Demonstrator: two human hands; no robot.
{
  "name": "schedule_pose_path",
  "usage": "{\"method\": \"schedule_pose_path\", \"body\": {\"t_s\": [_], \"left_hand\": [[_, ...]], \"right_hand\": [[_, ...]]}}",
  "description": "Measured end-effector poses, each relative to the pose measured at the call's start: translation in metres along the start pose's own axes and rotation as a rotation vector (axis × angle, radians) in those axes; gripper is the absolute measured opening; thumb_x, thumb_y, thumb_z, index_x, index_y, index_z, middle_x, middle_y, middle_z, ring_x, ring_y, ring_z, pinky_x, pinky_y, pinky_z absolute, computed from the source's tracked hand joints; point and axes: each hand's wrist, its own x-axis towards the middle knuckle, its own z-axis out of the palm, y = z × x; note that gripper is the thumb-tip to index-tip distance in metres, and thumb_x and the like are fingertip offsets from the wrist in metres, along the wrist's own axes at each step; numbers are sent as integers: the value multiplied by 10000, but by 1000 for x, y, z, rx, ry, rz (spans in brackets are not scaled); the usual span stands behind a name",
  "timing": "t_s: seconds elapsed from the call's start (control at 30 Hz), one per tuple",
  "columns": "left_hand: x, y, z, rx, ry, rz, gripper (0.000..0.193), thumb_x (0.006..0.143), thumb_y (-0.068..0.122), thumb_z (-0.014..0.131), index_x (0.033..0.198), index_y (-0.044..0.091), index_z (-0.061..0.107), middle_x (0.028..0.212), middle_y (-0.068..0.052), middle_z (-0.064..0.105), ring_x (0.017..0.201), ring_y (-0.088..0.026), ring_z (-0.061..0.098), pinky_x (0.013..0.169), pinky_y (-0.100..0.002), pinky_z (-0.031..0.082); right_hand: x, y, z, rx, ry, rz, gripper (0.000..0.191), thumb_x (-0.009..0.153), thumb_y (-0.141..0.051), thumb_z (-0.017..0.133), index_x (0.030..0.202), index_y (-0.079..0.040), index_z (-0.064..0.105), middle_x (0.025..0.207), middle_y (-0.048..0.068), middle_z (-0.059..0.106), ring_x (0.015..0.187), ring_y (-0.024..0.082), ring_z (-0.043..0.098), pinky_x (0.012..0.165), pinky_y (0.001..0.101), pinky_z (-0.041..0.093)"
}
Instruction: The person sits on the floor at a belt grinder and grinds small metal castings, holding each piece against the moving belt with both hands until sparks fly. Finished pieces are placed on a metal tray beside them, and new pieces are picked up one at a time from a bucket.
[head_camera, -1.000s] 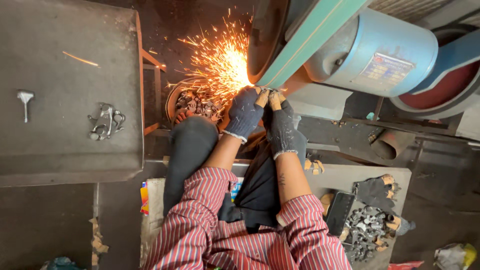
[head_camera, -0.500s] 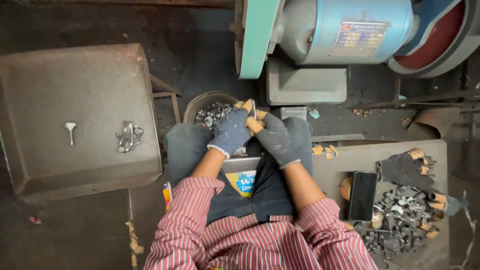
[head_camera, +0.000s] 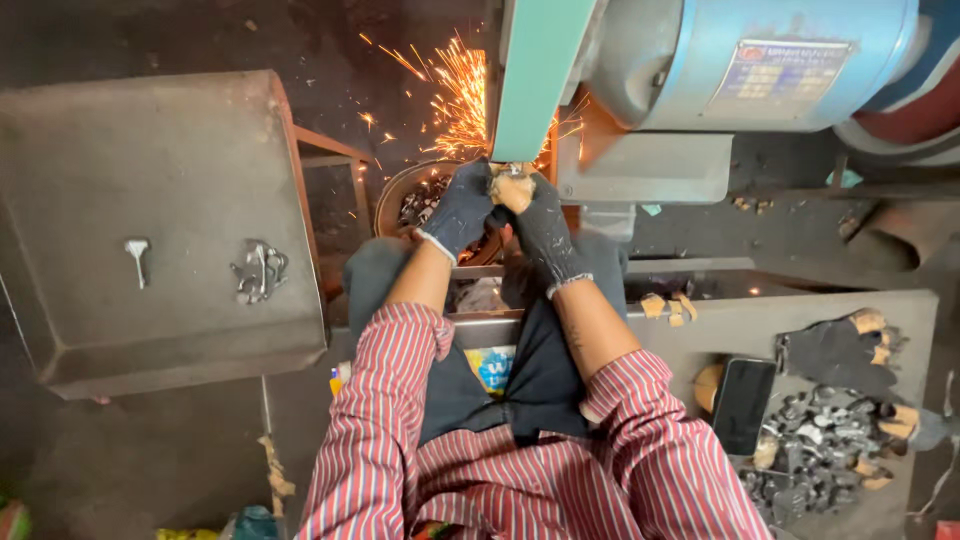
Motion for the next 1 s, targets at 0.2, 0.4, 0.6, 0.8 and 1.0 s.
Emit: {"method": "schedule_pose_path", "body": {"t_s": [0.2, 0.4, 0.6, 0.8, 1.0], "left_hand": [[-3, 18, 1, 98, -133, 95, 451, 835, 23, 716, 1275, 24, 618, 1165, -103, 698, 1066, -195, 676, 947, -367, 559], [-25, 68, 3, 537, -168, 466, 762, 689, 201, 856, 1371, 37, 558, 1235, -199, 638, 1138, -354, 627, 1000, -451, 483], [-84, 86, 34, 943, 144, 353, 757, 751, 226, 860, 1428, 83, 552, 1313, -204, 610, 1220, -381, 591, 1043, -438, 474], [-115, 108, 50, 614, -18, 351, 616, 768, 252, 861, 1283, 44, 593, 1266, -199, 618, 1217, -356, 594, 1043, -426, 481], [-84, 153, 43, 308, -165, -88, 490, 842, 285, 799, 1263, 74, 665, 1151, -188, 734, 1071, -329, 684, 969, -430, 555]], "right_hand": [[0, -31, 8, 831, -205, 335, 237, 1033, -253, 709, 1136, -77, 590, 889, 32, 640, 764, 156, 584, 693, 318, 486], [-44, -99, 2, -175, -350, -253, 601, 910, -105, 814, 1432, -12, 531, 1189, 21, 573, 1066, 115, 522, 960, 271, 443], [-87, -91, 23, -142, -41, 261, 519, 941, -201, 726, 1391, 38, 629, 1117, 164, 730, 921, 186, 681, 823, 327, 547], [-104, -61, -5, 445, -227, 478, 492, 1028, -282, 608, 1363, 77, 573, 1161, 138, 715, 1017, 205, 699, 895, 318, 569], [-81, -91, -33, -518, -381, -20, 844, 856, -241, 681, 1615, -130, 328, 1151, 84, 711, 913, 143, 669, 767, 293, 543]]}}
